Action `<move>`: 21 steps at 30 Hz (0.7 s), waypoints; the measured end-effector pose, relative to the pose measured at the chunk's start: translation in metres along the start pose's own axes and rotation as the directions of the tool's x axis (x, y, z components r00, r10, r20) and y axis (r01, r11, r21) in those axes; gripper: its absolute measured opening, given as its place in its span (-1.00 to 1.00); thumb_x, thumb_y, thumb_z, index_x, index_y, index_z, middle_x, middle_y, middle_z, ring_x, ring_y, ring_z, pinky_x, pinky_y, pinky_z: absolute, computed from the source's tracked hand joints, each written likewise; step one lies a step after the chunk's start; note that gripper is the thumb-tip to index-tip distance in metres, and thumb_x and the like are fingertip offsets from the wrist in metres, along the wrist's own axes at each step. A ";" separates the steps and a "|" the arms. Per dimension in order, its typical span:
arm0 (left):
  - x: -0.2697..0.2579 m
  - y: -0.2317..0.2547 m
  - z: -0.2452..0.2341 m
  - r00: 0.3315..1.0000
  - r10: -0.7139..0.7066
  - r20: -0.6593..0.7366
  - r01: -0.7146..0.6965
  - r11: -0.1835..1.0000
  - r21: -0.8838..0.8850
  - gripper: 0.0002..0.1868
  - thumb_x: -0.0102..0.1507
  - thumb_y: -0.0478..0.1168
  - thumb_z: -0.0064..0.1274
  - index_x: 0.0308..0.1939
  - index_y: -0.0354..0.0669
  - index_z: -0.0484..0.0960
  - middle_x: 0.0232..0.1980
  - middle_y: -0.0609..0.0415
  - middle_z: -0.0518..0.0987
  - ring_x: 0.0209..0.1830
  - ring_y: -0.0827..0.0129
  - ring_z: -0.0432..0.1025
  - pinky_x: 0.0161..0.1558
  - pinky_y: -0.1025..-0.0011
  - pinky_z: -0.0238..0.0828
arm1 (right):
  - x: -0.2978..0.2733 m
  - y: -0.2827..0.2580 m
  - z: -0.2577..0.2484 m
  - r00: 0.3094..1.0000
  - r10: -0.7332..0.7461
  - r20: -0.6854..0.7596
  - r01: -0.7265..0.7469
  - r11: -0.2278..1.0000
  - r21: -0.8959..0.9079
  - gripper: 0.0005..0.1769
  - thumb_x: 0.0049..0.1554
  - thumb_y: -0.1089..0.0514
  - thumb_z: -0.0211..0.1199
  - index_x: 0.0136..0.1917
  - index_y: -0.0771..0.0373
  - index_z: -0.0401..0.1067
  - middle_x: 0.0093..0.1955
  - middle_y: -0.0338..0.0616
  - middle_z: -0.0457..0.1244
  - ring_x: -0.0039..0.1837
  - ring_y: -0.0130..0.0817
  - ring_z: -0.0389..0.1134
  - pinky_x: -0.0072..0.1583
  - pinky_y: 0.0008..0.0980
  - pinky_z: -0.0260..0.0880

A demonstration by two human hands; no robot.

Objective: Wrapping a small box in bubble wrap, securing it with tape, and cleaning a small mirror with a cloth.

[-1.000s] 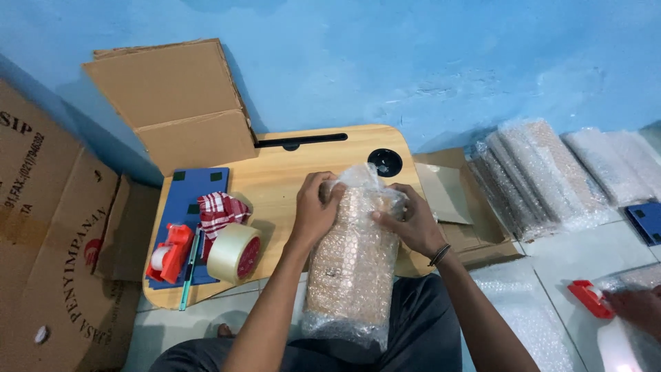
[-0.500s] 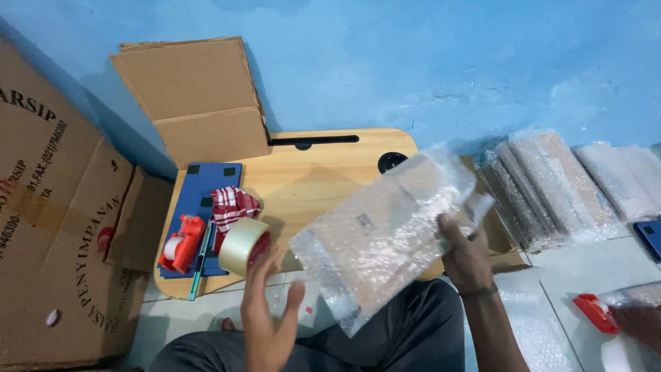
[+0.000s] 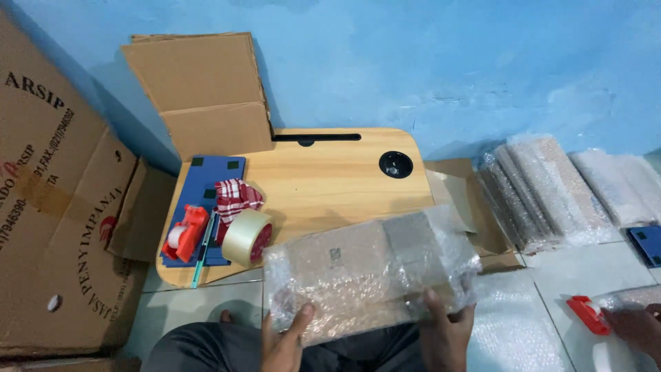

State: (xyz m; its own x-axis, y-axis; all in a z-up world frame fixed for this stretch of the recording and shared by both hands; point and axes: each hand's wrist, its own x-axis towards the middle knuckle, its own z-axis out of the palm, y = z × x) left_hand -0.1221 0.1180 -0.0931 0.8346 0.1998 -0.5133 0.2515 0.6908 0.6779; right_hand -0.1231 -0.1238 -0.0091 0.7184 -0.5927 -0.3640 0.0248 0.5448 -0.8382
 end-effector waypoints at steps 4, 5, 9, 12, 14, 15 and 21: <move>-0.022 0.034 0.011 0.974 -0.114 -0.198 0.112 0.993 -0.024 -0.35 0.14 -0.63 0.02 0.36 -0.59 0.35 0.08 -0.57 0.51 0.04 -0.29 0.44 0.19 -0.05 0.33 | 0.076 0.065 -0.123 0.913 -0.020 0.408 -0.109 0.951 0.289 -0.55 0.22 0.12 0.04 0.34 0.28 0.36 0.29 -0.01 0.29 0.26 -0.08 0.28 0.30 0.01 0.19; -0.022 0.038 0.010 0.979 -0.111 -0.170 0.117 0.993 0.026 -0.34 0.14 -0.62 0.04 0.37 -0.59 0.36 0.04 -0.58 0.53 0.01 -0.27 0.46 0.17 -0.02 0.34 | 0.087 0.063 -0.134 0.937 0.056 0.343 -0.110 0.984 0.139 -0.54 0.16 0.22 0.12 0.31 0.42 0.34 0.21 0.10 0.28 0.18 -0.02 0.30 0.23 -0.02 0.24; -0.007 0.044 0.009 0.992 -0.067 0.110 0.055 0.992 0.113 -0.55 0.18 -0.57 0.10 0.17 -0.70 0.51 -0.05 -0.46 0.61 -0.10 -0.09 0.50 0.06 0.11 0.42 | 0.038 -0.025 -0.036 0.966 0.249 0.070 -0.225 0.944 -0.242 -0.61 0.14 0.43 0.18 0.24 0.64 0.34 0.07 0.33 0.28 0.06 0.10 0.30 0.20 0.03 0.29; -0.026 0.077 0.070 0.974 -0.208 -0.092 0.226 0.928 0.295 -0.29 0.17 -0.35 0.20 0.43 -0.26 0.41 0.20 -0.20 0.60 0.17 0.13 0.49 0.23 0.26 0.32 | 0.055 -0.033 -0.022 0.988 0.144 0.062 -0.123 0.956 -0.268 -0.58 0.10 0.30 0.28 0.22 0.48 0.37 0.05 0.09 0.28 0.03 -0.09 0.31 0.04 -0.13 0.32; -0.021 0.084 0.093 0.986 -0.164 -0.003 0.157 0.936 0.317 -0.42 0.18 -0.35 0.20 0.31 -0.37 0.51 0.11 -0.20 0.64 0.08 0.16 0.51 0.17 0.29 0.38 | 0.068 -0.037 -0.009 0.987 0.098 0.131 -0.070 0.977 -0.202 -0.61 0.13 0.32 0.24 0.23 0.40 0.30 0.06 0.03 0.25 0.03 -0.17 0.29 0.09 -0.18 0.33; -0.019 0.088 0.104 0.989 -0.120 0.088 0.084 0.938 0.336 -0.53 0.20 -0.35 0.20 0.18 -0.49 0.61 0.01 -0.20 0.69 -0.01 0.19 0.54 0.11 0.32 0.43 | 0.074 -0.038 -0.003 0.980 0.049 0.195 -0.024 0.991 -0.129 -0.62 0.16 0.33 0.20 0.24 0.33 0.24 0.06 -0.02 0.22 0.04 -0.24 0.28 0.15 -0.23 0.34; -0.006 0.086 0.128 0.961 -0.112 0.253 -0.029 0.869 0.494 -0.47 0.24 -0.17 0.12 0.27 -0.33 0.61 0.13 -0.05 0.72 0.11 0.32 0.56 0.17 0.41 0.44 | 0.110 -0.024 0.006 0.994 -0.041 0.104 0.050 0.995 -0.087 -0.76 0.24 0.27 0.22 0.17 0.35 0.40 0.06 -0.13 0.31 0.04 -0.38 0.34 0.09 -0.39 0.39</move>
